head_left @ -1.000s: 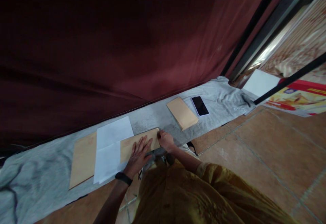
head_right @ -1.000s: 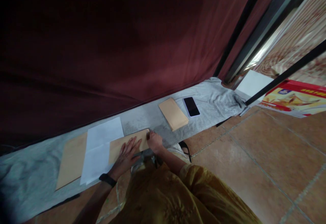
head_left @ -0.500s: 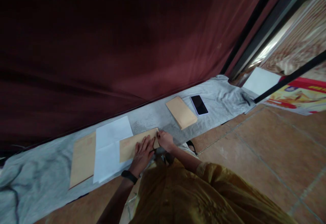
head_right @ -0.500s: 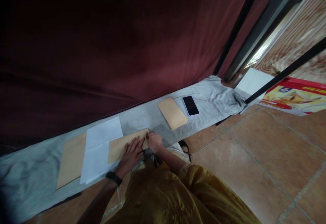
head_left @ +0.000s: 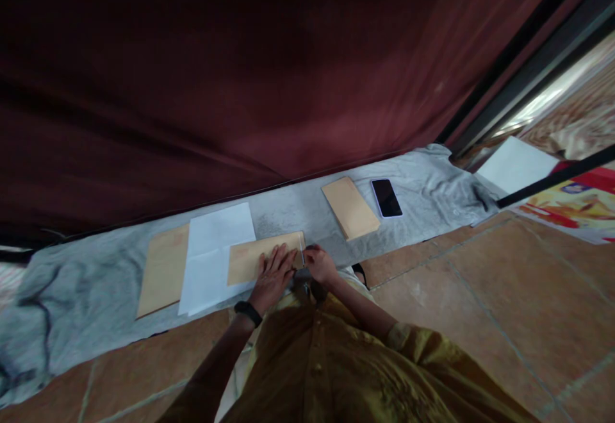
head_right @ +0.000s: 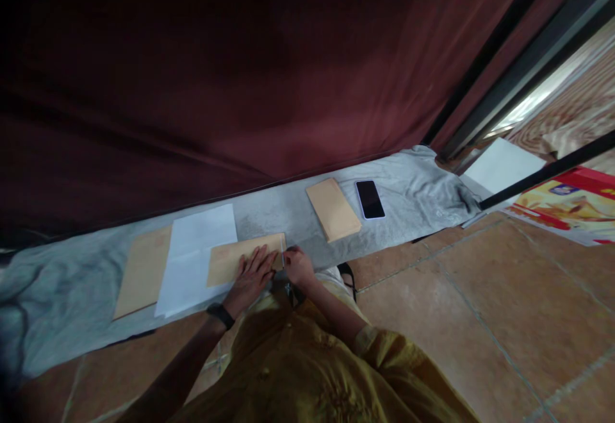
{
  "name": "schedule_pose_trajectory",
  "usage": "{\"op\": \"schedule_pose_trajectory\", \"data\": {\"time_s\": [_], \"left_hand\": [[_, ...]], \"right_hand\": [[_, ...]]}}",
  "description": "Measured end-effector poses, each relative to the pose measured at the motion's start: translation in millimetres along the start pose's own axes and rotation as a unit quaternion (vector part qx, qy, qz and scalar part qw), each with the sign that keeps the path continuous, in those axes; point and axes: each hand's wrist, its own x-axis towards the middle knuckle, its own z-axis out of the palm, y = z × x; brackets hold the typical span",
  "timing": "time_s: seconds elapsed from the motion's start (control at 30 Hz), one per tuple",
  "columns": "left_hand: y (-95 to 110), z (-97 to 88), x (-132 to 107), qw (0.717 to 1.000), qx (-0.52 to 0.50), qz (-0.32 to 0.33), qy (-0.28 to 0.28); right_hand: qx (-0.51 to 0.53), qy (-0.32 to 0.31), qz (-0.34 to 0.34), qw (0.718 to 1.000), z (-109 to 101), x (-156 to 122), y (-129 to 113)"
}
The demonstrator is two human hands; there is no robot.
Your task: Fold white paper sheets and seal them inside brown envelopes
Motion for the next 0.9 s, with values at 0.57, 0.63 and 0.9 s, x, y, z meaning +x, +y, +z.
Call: {"op": "schedule_pose_trajectory", "data": {"time_s": [0.57, 0.63, 0.9], "left_hand": [[-3, 18.5, 2, 0.996, -0.047, -0.054, 0.058], [-2, 17.1, 2, 0.996, -0.049, -0.051, 0.057], [0, 18.7, 2, 0.995, -0.057, -0.054, 0.06]], "right_hand": [[0.057, -0.025, 0.0, 0.998, 9, -8, 8], [0.065, -0.029, 0.0, 0.998, 10, -8, 9], [0.068, -0.026, 0.004, 0.997, 10, -7, 7]]}}
